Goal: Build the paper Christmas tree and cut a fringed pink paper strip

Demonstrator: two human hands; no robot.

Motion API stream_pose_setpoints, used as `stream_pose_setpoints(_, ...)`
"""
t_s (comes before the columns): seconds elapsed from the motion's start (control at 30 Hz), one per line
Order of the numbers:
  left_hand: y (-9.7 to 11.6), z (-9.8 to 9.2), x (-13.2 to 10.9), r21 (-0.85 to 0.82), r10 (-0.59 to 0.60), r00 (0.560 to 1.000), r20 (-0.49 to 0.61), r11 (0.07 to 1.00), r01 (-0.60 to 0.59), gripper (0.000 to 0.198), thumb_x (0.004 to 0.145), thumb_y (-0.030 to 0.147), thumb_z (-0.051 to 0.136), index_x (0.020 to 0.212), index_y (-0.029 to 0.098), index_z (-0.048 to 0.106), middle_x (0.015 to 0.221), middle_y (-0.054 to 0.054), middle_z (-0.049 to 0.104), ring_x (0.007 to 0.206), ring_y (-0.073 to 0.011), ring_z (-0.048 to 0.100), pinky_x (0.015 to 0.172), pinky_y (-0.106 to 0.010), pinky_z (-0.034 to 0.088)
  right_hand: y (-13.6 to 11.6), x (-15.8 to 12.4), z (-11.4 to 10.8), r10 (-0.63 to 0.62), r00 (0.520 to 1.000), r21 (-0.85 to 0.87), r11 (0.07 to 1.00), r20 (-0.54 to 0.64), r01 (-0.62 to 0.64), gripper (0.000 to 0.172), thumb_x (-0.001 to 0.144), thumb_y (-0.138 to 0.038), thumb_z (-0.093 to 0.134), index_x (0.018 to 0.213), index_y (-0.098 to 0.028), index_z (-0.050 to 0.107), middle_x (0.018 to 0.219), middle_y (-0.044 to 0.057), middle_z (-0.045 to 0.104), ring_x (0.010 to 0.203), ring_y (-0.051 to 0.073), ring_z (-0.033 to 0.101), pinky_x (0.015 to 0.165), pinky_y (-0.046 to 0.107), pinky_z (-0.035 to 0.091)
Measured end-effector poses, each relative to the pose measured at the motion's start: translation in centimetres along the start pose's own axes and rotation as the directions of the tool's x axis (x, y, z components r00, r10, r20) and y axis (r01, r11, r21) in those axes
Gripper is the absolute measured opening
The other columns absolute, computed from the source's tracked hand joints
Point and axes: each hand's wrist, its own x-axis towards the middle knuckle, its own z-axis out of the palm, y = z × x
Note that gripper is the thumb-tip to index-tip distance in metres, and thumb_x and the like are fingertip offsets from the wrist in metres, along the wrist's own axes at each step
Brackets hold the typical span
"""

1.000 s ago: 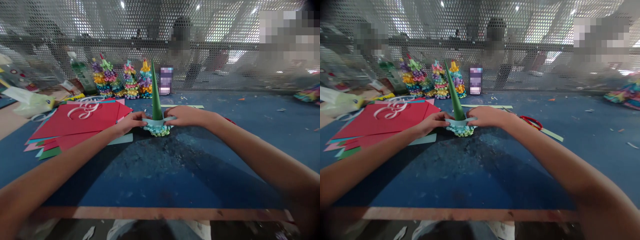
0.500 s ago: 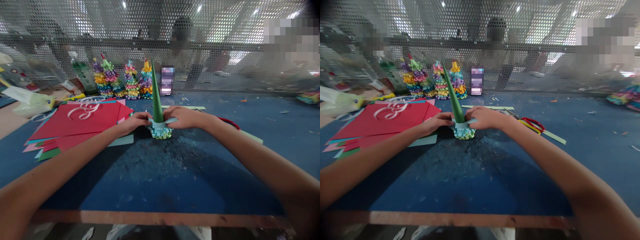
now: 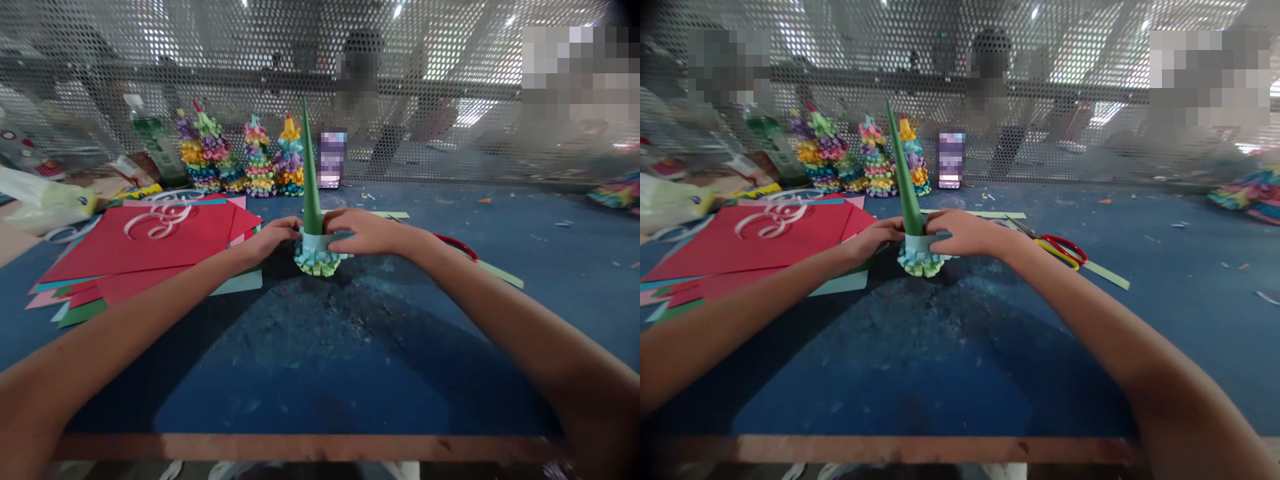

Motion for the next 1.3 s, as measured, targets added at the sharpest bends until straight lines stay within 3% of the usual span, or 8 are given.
stream_pose_setpoints(0.1,0.5,0.0,-0.2,0.013,-0.018,0.999,-0.041,1.0,0.018,0.017,0.069,0.022,0.059,0.084,0.017,0.064,0.084,-0.003,0.067,0.085,-0.0204,0.058,0.085,-0.035,0.041,-0.4,0.0,-0.3,-0.019,1.0,0.056,0.998,-0.003,0.02,0.01,0.083,-0.022,0.055,0.074,-0.018,0.057,0.089,0.005,0.062,0.083,0.019,0.057,0.077,0.032,0.044)
stream_pose_setpoints(0.37,1.7,1.2,-0.7,0.045,0.011,0.986,-0.164,0.999,-0.003,0.019,0.08,0.032,0.061,0.095,0.021,0.063,0.094,-0.002,0.066,0.091,-0.0193,0.056,0.077,-0.028,0.042,-1.2,0.0,-0.1,0.022,0.998,0.106,0.994,-0.062,-0.016,0.01,0.084,-0.025,0.055,0.076,-0.019,0.053,0.09,0.004,0.061,0.084,0.018,0.056,0.075,0.031,0.04)
stream_pose_setpoints(0.53,1.8,1.0,-0.6,0.065,0.017,0.964,-0.264,0.998,0.001,0.028,0.088,0.047,0.056,0.086,0.019,0.062,0.075,-0.001,0.06,0.071,-0.0163,0.054,0.065,-0.028,0.04,-1.9,0.4,0.7,0.147,0.979,0.031,0.989,-0.145,-0.144,0.014,0.086,-0.029,0.052,0.075,-0.02,0.049,0.08,0.003,0.059,0.075,0.017,0.052,0.067,0.03,0.035)
stream_pose_setpoints(0.73,2.2,-0.2,-1.1,0.067,-0.044,0.99,-0.135,0.996,0.053,0.057,0.09,0.065,0.04,0.079,0.017,0.069,0.078,-0.007,0.068,0.081,-0.0228,0.061,0.075,-0.034,0.043,-3.0,0.5,1.1,0.217,0.964,0.098,0.974,-0.151,-0.204,0.01,0.088,-0.027,0.05,0.085,-0.019,0.054,0.09,0.004,0.064,0.08,0.018,0.056,0.068,0.029,0.036)
stream_pose_setpoints(0.83,2.3,-0.1,-1.5,0.093,-0.032,0.998,-0.051,0.995,0.036,0.046,0.084,0.06,0.058,0.095,0.016,0.068,0.095,-0.008,0.07,0.093,-0.0248,0.06,0.079,-0.034,0.044,-3.3,0.6,1.3,0.256,0.959,0.089,0.965,-0.121,-0.246,0.012,0.089,-0.027,0.048,0.089,-0.019,0.057,0.09,0.004,0.066,0.079,0.019,0.058,0.068,0.029,0.036)
stream_pose_setpoints(0.93,2.4,0.4,-1.7,0.075,-0.062,0.997,-0.05,0.995,0.066,0.043,0.073,0.044,0.075,0.104,0.015,0.064,0.101,-0.008,0.068,0.092,-0.0232,0.06,0.075,-0.031,0.044,-3.4,0.5,1.5,0.262,0.961,0.09,0.963,-0.092,-0.254,0.015,0.091,-0.029,0.046,0.094,-0.02,0.058,0.096,0.005,0.067,0.082,0.019,0.059,0.069,0.029,0.037)
stream_pose_setpoints(1.07,2.3,0.9,-1.7,0.031,-0.092,0.992,-0.088,0.995,0.095,0.043,0.073,0.038,0.075,0.106,0.015,0.062,0.099,-0.008,0.067,0.085,-0.0211,0.06,0.069,-0.03,0.044,-3.3,0.5,1.5,0.319,0.946,0.125,0.942,-0.058,-0.31,0.018,0.092,-0.037,0.049,0.096,-0.021,0.056,0.103,0.007,0.067,0.086,0.021,0.058,0.069,0.03,0.038)
stream_pose_setpoints(1.3,2.0,0.7,-1.8,-0.013,-0.091,0.989,-0.119,0.996,0.091,0.043,0.074,0.039,0.075,0.106,0.014,0.061,0.098,-0.008,0.067,0.083,-0.02,0.061,0.067,-0.03,0.044,-2.5,0.4,0.9,0.469,0.88,0.129,0.88,-0.072,-0.458,0.018,0.089,-0.037,0.055,0.083,-0.021,0.053,0.081,0.004,0.063,0.07,0.018,0.053,0.059,0.031,0.035)
